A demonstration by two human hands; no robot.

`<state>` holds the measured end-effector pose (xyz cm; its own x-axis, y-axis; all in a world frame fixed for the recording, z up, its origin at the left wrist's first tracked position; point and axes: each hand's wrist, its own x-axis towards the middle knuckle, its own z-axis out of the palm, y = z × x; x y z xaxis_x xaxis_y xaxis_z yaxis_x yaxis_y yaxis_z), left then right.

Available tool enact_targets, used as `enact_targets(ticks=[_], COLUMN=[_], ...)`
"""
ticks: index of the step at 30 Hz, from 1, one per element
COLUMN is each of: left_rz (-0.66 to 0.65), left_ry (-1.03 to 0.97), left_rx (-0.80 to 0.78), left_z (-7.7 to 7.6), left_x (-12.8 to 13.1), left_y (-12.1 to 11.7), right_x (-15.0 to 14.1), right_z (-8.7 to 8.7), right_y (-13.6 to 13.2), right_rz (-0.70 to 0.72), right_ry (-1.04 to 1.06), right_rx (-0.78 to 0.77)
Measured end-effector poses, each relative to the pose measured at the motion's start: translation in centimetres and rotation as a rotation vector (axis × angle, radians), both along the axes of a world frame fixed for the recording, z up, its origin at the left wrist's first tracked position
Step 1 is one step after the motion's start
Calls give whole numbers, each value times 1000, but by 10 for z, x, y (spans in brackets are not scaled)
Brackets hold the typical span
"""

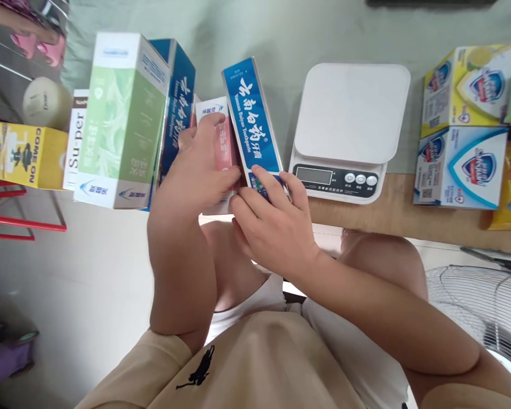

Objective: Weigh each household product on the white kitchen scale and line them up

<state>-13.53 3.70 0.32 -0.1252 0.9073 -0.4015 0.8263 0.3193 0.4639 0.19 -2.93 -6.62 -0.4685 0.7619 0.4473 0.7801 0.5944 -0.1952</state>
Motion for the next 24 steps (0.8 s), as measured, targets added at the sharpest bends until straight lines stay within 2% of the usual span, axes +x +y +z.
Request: enact_targets(ticks=[4, 8, 16, 20, 24], left_rz=[33, 75, 6, -70, -81], left_ry=[-7, -111, -310, -533, -714], left_rx=[60, 242, 530, 666, 636], left_z=[4, 10, 14, 11, 12], left_x=[-3, -8, 0, 9, 23], left_y=[-5, -13, -22, -21, -21], right_x=[-2, -2, 8, 20, 35], right_z=[-2, -3, -2, 1, 1], right_y=[3, 4, 4, 10, 16], right_rz=[-16, 12, 95, 87, 112], right_ry=[50, 113, 329, 385, 461], right_rx=[43, 13, -15, -12, 23])
